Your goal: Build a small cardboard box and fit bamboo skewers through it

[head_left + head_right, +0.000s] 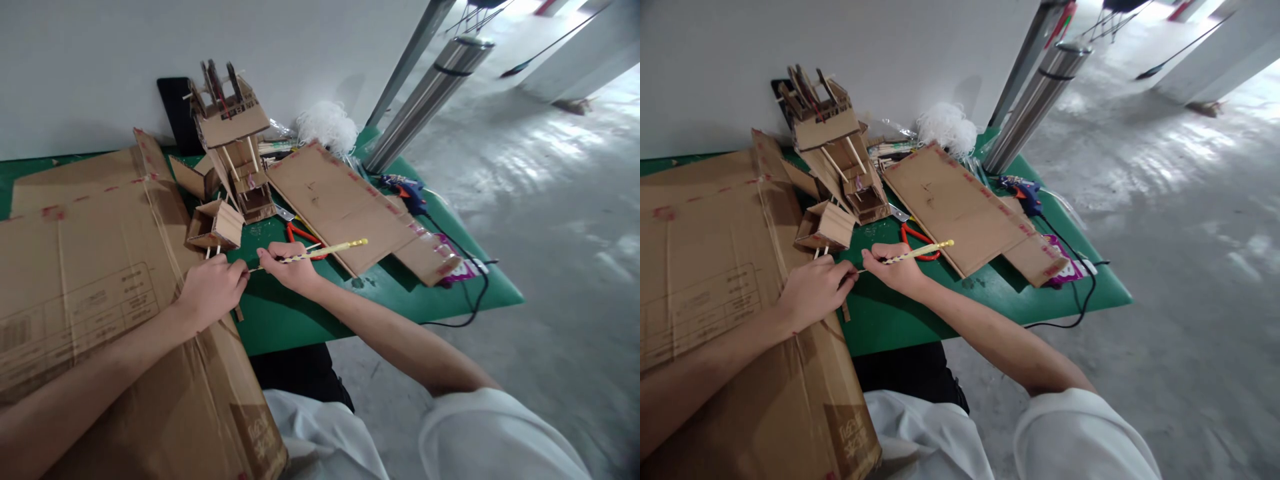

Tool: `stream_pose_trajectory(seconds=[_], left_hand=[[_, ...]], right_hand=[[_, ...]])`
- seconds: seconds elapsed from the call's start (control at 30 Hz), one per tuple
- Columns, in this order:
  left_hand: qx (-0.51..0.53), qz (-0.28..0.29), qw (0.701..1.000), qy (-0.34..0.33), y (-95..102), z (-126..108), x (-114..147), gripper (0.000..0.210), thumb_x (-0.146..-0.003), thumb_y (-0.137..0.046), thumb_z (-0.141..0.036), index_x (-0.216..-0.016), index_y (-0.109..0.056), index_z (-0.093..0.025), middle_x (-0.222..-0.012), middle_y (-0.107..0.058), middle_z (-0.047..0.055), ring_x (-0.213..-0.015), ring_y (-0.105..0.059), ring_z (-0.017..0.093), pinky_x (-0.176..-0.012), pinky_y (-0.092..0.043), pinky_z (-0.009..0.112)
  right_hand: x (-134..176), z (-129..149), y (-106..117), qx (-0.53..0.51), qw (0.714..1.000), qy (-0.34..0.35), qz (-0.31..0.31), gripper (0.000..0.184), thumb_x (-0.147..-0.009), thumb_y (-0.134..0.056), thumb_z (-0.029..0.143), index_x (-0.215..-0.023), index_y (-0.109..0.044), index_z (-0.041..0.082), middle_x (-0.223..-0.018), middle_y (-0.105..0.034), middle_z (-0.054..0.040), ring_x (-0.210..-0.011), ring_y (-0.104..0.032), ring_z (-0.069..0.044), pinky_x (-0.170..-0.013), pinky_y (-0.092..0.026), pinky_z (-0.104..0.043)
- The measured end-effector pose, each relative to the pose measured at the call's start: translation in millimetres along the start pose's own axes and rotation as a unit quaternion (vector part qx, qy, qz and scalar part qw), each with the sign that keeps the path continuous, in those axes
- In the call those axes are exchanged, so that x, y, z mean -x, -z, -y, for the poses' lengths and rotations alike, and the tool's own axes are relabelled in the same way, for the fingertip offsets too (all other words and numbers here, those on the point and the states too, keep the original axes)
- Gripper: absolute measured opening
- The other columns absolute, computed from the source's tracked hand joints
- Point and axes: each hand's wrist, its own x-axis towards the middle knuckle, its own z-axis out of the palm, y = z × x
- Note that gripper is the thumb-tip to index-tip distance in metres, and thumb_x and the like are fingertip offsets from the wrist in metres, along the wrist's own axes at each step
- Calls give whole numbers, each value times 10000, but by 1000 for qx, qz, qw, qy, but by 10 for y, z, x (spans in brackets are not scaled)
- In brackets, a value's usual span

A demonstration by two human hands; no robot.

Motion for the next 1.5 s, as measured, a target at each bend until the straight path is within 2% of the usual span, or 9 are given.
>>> stream_pose_trajectory(seconds=[0.57,1.5], left_hand=[[5,5,1000,0,16,-12,-13,359,-1025,-421,-355,-1022,-740,-190,-856,-699,114,-885,-694,260,-612,-464,286],[-3,0,1000,-6,8,-8,-10,368,-1029,-420,-359,-1013,-748,-193,-845,-700,113,-877,-694,263,-604,-446,289]], right_hand=[[0,-6,2,3,1000,-3,11,533,-944,-546,460,-511,-361,210,-488,-380,45,-514,-316,-83,-507,-254,-272],[-6,9,-2,-3,1000,-10,6,509,-932,-552,424,-516,-349,213,-490,-375,47,-510,-316,-81,-504,-251,-272]])
